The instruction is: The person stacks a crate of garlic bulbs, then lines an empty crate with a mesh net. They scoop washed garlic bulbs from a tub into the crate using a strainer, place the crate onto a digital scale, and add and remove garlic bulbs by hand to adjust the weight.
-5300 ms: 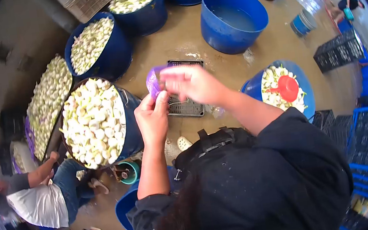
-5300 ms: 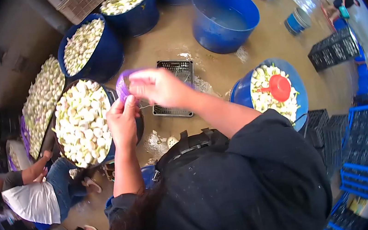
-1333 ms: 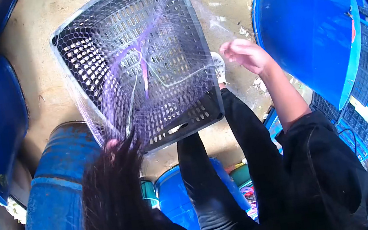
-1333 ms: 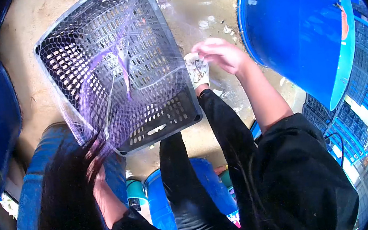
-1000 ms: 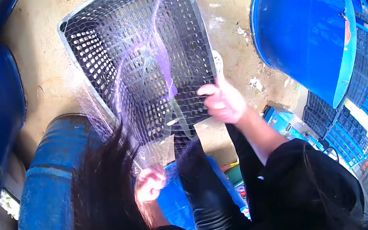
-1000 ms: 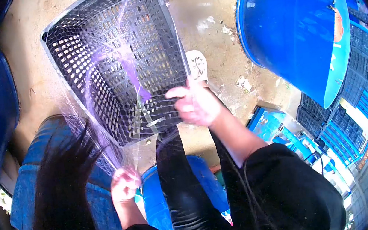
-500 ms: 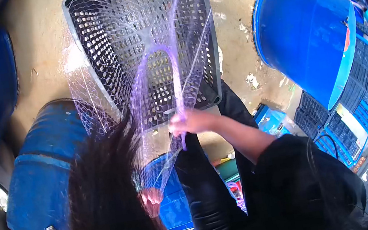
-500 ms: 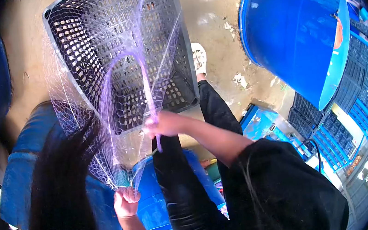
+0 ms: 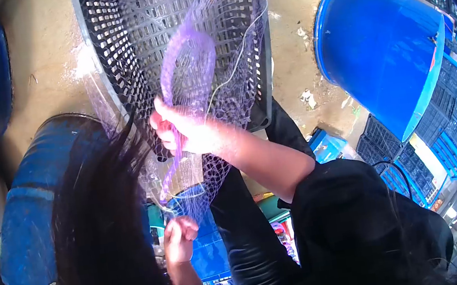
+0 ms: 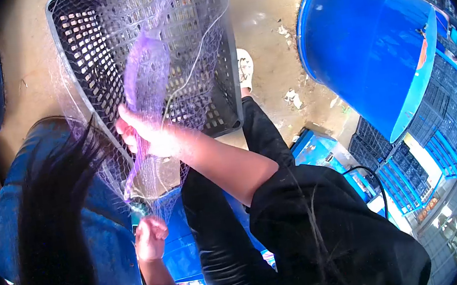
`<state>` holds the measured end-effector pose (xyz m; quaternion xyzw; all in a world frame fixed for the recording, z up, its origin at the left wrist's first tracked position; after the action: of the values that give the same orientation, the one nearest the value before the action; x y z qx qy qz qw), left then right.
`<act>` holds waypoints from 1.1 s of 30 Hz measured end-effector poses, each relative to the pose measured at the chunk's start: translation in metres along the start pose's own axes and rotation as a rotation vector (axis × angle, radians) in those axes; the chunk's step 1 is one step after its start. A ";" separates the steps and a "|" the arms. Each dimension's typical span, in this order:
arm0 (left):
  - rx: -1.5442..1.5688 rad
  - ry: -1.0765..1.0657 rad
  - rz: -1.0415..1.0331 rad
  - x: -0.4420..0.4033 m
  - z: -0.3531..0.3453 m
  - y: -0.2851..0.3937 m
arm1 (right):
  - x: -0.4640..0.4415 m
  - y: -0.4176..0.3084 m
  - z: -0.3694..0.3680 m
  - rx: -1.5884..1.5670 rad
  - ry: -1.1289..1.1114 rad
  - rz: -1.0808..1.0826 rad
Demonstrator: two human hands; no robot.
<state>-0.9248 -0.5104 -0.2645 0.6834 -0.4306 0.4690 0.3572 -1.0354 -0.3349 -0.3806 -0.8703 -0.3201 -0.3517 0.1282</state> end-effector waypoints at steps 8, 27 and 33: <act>-0.062 0.269 -0.239 0.001 0.040 0.014 | 0.032 -0.139 0.124 0.118 0.456 0.480; 0.671 -0.162 -0.143 -0.115 0.034 -0.019 | 0.198 0.002 0.179 -0.117 0.494 0.301; 0.523 0.340 -0.158 -0.192 0.129 -0.045 | 0.157 0.018 0.253 0.014 0.585 0.290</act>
<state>-0.8765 -0.5601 -0.4900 0.6951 -0.1752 0.6422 0.2715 -0.8032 -0.1615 -0.4536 -0.7679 -0.1446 -0.5628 0.2697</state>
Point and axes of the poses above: each hand's wrist, its own x-axis away from the middle knuckle, its own z-axis out of the back of the hand, y = z × x, the point moved 6 cm from there along -x, towards the middle knuckle, and after that the axes turned 15 degrees about x, right-handed, at the moved point
